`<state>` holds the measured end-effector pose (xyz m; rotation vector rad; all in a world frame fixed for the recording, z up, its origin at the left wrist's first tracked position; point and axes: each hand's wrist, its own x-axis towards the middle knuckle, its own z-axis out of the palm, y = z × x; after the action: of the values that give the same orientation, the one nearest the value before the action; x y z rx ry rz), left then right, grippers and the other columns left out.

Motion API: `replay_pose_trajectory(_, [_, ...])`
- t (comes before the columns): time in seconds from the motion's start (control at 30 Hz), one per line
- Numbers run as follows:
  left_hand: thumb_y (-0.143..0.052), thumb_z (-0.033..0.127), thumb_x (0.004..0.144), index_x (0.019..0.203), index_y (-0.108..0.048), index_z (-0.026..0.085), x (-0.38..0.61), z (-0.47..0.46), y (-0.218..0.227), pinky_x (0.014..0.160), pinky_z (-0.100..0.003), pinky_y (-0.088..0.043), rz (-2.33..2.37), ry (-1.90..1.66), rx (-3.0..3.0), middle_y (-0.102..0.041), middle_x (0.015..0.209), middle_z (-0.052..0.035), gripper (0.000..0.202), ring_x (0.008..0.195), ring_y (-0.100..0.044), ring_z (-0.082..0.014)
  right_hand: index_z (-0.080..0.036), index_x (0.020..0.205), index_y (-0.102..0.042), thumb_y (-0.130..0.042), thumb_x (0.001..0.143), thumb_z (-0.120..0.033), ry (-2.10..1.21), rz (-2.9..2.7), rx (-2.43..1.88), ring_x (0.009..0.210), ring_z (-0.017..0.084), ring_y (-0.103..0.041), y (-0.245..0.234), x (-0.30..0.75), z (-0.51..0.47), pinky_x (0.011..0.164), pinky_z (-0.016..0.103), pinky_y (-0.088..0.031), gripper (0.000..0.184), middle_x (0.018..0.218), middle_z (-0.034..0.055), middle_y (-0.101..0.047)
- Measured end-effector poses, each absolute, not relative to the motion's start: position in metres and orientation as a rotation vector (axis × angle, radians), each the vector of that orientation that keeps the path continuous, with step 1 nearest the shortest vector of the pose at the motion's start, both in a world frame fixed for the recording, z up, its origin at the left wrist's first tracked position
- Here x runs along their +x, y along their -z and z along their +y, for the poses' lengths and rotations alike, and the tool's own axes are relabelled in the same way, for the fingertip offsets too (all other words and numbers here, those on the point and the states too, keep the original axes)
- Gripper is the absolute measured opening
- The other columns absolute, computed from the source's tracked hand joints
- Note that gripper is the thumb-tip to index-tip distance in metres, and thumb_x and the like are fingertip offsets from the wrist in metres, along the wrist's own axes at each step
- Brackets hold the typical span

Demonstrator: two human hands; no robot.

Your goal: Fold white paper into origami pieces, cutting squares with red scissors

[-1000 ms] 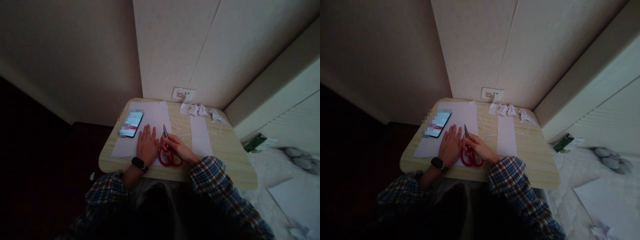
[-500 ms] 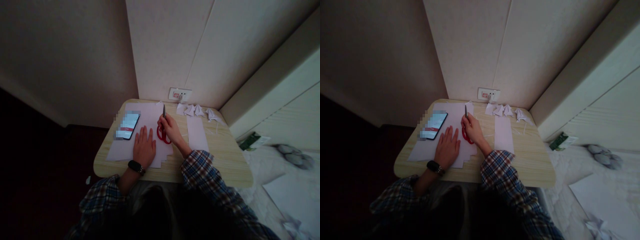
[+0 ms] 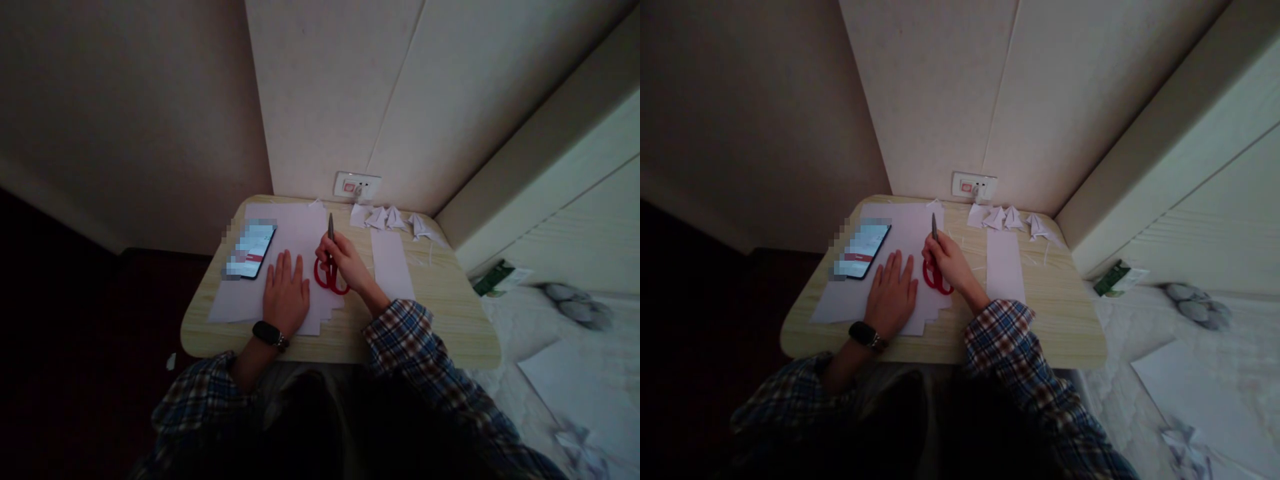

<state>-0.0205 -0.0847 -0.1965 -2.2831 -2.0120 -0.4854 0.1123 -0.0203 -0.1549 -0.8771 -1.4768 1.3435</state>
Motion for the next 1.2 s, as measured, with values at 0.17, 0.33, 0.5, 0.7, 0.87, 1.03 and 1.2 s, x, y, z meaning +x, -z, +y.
replay_pose_trajectory(0.17, [-0.036, 0.023, 0.093, 0.140, -0.039, 0.005, -0.020, -0.085, 0.196, 0.113, -0.049, -0.024, -2.011, 0.477, -2.287, -0.032, 0.150, -0.0234, 0.050, 0.140, -0.026, -0.0313, -0.022, 0.070, -0.041, -0.049, 0.085, -0.048, -1.364, -1.475, -0.868, 0.044, 0.007, -0.045, 0.155, 0.115, -0.025, 0.042, 0.020, -0.035, 0.031, 0.056, -0.0075, -0.046])
replay_pose_trajectory(0.33, [-0.036, 0.024, 0.093, 0.140, -0.039, 0.006, -0.019, -0.085, 0.195, 0.113, -0.048, -0.023, -2.014, 0.463, -2.289, -0.031, 0.150, -0.0227, 0.050, 0.141, -0.025, -0.0305, -0.021, 0.070, -0.042, -0.050, 0.085, -0.046, -1.407, -1.503, -0.840, 0.046, 0.007, -0.043, 0.154, 0.115, -0.039, 0.044, 0.021, -0.035, 0.030, 0.057, -0.0072, -0.046])
replay_pose_trajectory(0.5, [-0.037, 0.024, 0.093, 0.141, -0.038, 0.006, -0.020, -0.086, 0.196, 0.113, -0.048, -0.023, -2.007, 0.461, -2.299, -0.031, 0.150, -0.0228, 0.051, 0.141, -0.025, -0.0307, -0.021, 0.071, -0.043, -0.051, 0.086, -0.049, -1.478, -1.527, -0.812, 0.047, 0.008, -0.045, 0.156, 0.118, -0.057, 0.046, 0.022, -0.036, 0.033, 0.058, -0.0063, -0.046])
replay_pose_trajectory(0.7, [-0.036, 0.024, 0.094, 0.140, -0.038, 0.005, -0.020, -0.086, 0.194, 0.113, -0.048, -0.023, -2.013, 0.448, -2.302, -0.031, 0.150, -0.0233, 0.051, 0.141, -0.025, -0.0314, -0.021, 0.071, -0.044, -0.051, 0.088, -0.049, -1.506, -1.518, -0.763, 0.050, 0.009, -0.044, 0.160, 0.122, -0.063, 0.049, 0.023, -0.036, 0.033, 0.059, -0.0059, -0.046])
replay_pose_trajectory(0.87, [-0.036, 0.024, 0.093, 0.141, -0.037, 0.005, -0.020, -0.086, 0.193, 0.113, -0.048, -0.023, -2.024, 0.424, -2.311, -0.030, 0.150, -0.0240, 0.051, 0.141, -0.025, -0.0318, -0.021, 0.073, -0.044, -0.049, 0.089, -0.047, -1.591, -1.501, -0.737, 0.050, 0.010, -0.045, 0.160, 0.122, -0.075, 0.048, 0.024, -0.037, 0.031, 0.058, -0.0056, -0.045])
replay_pose_trajectory(1.03, [-0.036, 0.023, 0.093, 0.141, -0.036, 0.005, -0.021, -0.086, 0.192, 0.113, -0.048, -0.022, -2.019, 0.409, -2.326, -0.029, 0.151, -0.0236, 0.051, 0.141, -0.024, -0.0315, -0.021, 0.071, -0.044, -0.051, 0.089, -0.046, -1.621, -1.486, -0.723, 0.050, 0.009, -0.045, 0.161, 0.117, -0.083, 0.047, 0.023, -0.038, 0.032, 0.060, -0.0054, -0.044])
replay_pose_trajectory(1.2, [-0.036, 0.024, 0.093, 0.141, -0.037, 0.005, -0.021, -0.085, 0.194, 0.113, -0.048, -0.022, -2.016, 0.427, -2.311, -0.029, 0.150, -0.0238, 0.051, 0.141, -0.024, -0.0317, -0.021, 0.070, -0.044, -0.051, 0.089, -0.045, -1.629, -1.460, -0.702, 0.048, 0.009, -0.044, 0.153, 0.123, -0.093, 0.045, 0.023, -0.039, 0.031, 0.057, -0.0054, -0.044])
